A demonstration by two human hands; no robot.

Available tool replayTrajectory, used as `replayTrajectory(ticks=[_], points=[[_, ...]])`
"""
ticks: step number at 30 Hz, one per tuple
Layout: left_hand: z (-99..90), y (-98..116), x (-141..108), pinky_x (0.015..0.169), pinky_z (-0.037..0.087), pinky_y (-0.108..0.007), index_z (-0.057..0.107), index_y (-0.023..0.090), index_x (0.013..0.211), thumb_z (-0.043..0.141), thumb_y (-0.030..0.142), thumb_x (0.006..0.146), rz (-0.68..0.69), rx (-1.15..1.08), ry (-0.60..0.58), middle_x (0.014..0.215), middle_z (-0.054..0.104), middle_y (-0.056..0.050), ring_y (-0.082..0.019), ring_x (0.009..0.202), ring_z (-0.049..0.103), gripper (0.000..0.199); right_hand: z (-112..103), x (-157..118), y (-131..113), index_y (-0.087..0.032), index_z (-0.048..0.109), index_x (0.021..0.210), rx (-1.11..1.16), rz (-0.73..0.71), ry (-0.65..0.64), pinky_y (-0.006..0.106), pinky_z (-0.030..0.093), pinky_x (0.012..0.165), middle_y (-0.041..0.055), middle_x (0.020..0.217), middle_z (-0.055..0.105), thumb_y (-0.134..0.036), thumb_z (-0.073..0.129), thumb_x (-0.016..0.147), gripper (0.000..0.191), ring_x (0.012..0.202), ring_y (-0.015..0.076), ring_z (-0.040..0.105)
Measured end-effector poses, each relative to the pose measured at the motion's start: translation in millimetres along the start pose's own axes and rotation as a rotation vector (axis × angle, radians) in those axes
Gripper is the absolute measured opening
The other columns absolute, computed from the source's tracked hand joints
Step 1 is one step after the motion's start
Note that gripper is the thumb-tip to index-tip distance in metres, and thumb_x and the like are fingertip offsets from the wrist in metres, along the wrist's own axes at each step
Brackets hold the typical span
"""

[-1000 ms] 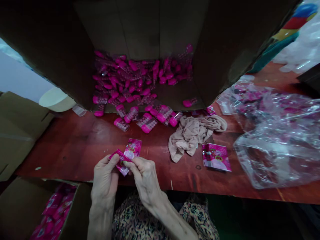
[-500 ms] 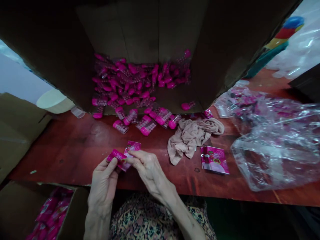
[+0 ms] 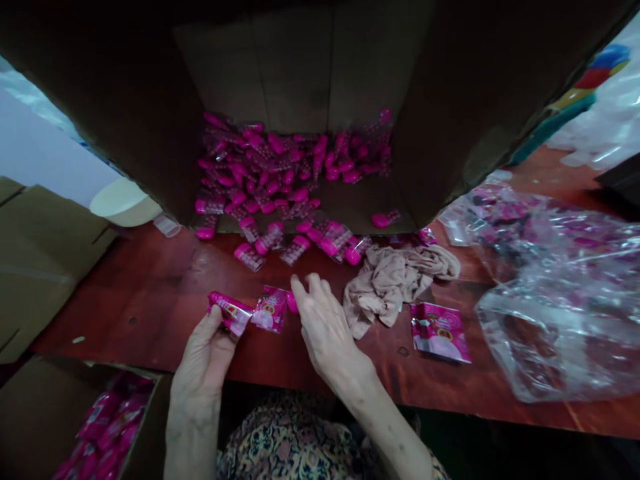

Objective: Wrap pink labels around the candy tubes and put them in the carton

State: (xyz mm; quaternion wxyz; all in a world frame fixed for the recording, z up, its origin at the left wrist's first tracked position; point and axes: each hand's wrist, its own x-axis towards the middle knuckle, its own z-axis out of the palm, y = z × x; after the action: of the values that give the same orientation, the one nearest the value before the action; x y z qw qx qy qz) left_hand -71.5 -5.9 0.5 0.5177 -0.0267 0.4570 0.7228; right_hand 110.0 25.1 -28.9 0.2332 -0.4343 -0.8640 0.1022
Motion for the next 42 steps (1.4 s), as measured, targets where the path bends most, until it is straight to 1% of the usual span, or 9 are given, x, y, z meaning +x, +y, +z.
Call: replayTrajectory(ticks=[4, 7, 10, 13, 17, 20, 26, 30, 42], points=[[0.6, 0.8, -0.4, 0.057, 0.051, -0.018, 0.068, 0.014, 0.069, 0.076, 0.015, 0.059, 0.0, -0.018, 0.003, 0.066, 0.07, -0.001, -0.01, 0.059, 0.063, 0.012, -6.2, 11.8, 5.6, -0.02, 0.041, 0.13, 0.024, 0.06, -0.023, 0.055, 0.031, 0.1, 0.0137, 0.137, 0.037, -0.011, 0.024, 0.09, 0.044, 0.13, 0.0303, 0.027], [0.8, 1.1, 0.6, 0.054, 0.049, -0.018, 0.068, 0.014, 0.069, 0.077, 0.016, 0.058, 0.008, -0.018, 0.008, 0.066, 0.069, -0.001, -0.009, 0.058, 0.062, 0.014, -6.0, 17.8, 9.8, -0.022, 0.051, 0.116, 0.104, 0.064, -0.041, 0.051, 0.038, 0.092, 0.0137, 0.125, 0.049, -0.02, 0.035, 0.091, 0.03, 0.117, 0.0296, 0.041], [0.7, -0.3, 2.5, 0.05, 0.045, -0.016, 0.067, 0.014, 0.069, 0.076, 0.015, 0.06, 0.014, -0.03, 0.029, 0.064, 0.068, 0.0, -0.008, 0.056, 0.06, 0.013, -4.2, 17.4, 3.9, -0.02, 0.055, 0.101, 0.238, 0.19, -0.008, 0.043, 0.044, 0.081, 0.0115, 0.103, 0.059, -0.026, 0.046, 0.088, 0.017, 0.096, 0.0259, 0.054], [0.3, -2.9, 3.6, 0.05, 0.044, -0.017, 0.067, 0.015, 0.069, 0.076, 0.016, 0.061, 0.023, -0.038, 0.042, 0.064, 0.068, 0.001, -0.008, 0.056, 0.059, 0.012, -5.8, 15.9, -12.5, -0.019, 0.052, 0.088, 0.466, 0.425, 0.043, 0.032, 0.046, 0.064, 0.0047, 0.079, 0.06, -0.033, 0.053, 0.085, 0.015, 0.071, 0.019, 0.056], [2.8, -6.8, 1.2, 0.058, 0.045, -0.02, 0.067, 0.015, 0.072, 0.074, 0.02, 0.064, 0.064, -0.011, 0.01, 0.067, 0.068, 0.001, -0.009, 0.061, 0.06, 0.012, -10.2, 14.5, -37.8, -0.019, 0.049, 0.086, 0.864, 0.623, 0.102, 0.025, 0.044, 0.057, 0.0003, 0.073, 0.058, -0.041, 0.058, 0.08, 0.024, 0.064, 0.0138, 0.055], [8.9, -10.3, -4.1, 0.06, 0.046, -0.021, 0.067, 0.015, 0.072, 0.074, 0.021, 0.064, 0.112, 0.012, -0.001, 0.068, 0.068, 0.001, -0.009, 0.061, 0.061, 0.012, -9.7, 13.9, -51.8, -0.019, 0.049, 0.088, 0.994, 0.681, 0.121, 0.024, 0.044, 0.056, -0.001, 0.071, 0.057, -0.043, 0.059, 0.079, 0.027, 0.061, 0.0123, 0.053], [19.0, -18.3, -13.3, 0.062, 0.046, -0.022, 0.067, 0.018, 0.071, 0.073, 0.024, 0.065, 0.135, 0.054, -0.043, 0.068, 0.069, 0.002, -0.009, 0.06, 0.06, 0.011, -8.6, 12.7, -62.9, -0.018, 0.052, 0.085, 0.968, 0.695, 0.18, 0.024, 0.044, 0.056, -0.0004, 0.07, 0.057, -0.041, 0.061, 0.078, 0.026, 0.061, 0.012, 0.052], [19.0, -20.9, -12.6, 0.062, 0.045, -0.022, 0.067, 0.018, 0.069, 0.075, 0.024, 0.063, 0.14, 0.041, -0.024, 0.066, 0.068, 0.002, -0.009, 0.059, 0.06, 0.012, -8.7, 9.6, -62.5, -0.018, 0.052, 0.084, 0.936, 0.672, 0.151, 0.022, 0.043, 0.053, -0.0014, 0.068, 0.057, -0.037, 0.061, 0.079, 0.021, 0.059, 0.0112, 0.052], [20.7, -26.7, -13.7, 0.067, 0.046, -0.023, 0.067, 0.018, 0.071, 0.071, 0.024, 0.068, 0.088, 0.032, -0.068, 0.069, 0.07, 0.001, -0.01, 0.061, 0.063, 0.008, -7.2, 7.7, -61.9, -0.019, 0.053, 0.083, 0.848, 0.699, 0.222, 0.021, 0.043, 0.049, -0.0017, 0.066, 0.058, -0.033, 0.062, 0.077, 0.018, 0.053, 0.01, 0.05]])
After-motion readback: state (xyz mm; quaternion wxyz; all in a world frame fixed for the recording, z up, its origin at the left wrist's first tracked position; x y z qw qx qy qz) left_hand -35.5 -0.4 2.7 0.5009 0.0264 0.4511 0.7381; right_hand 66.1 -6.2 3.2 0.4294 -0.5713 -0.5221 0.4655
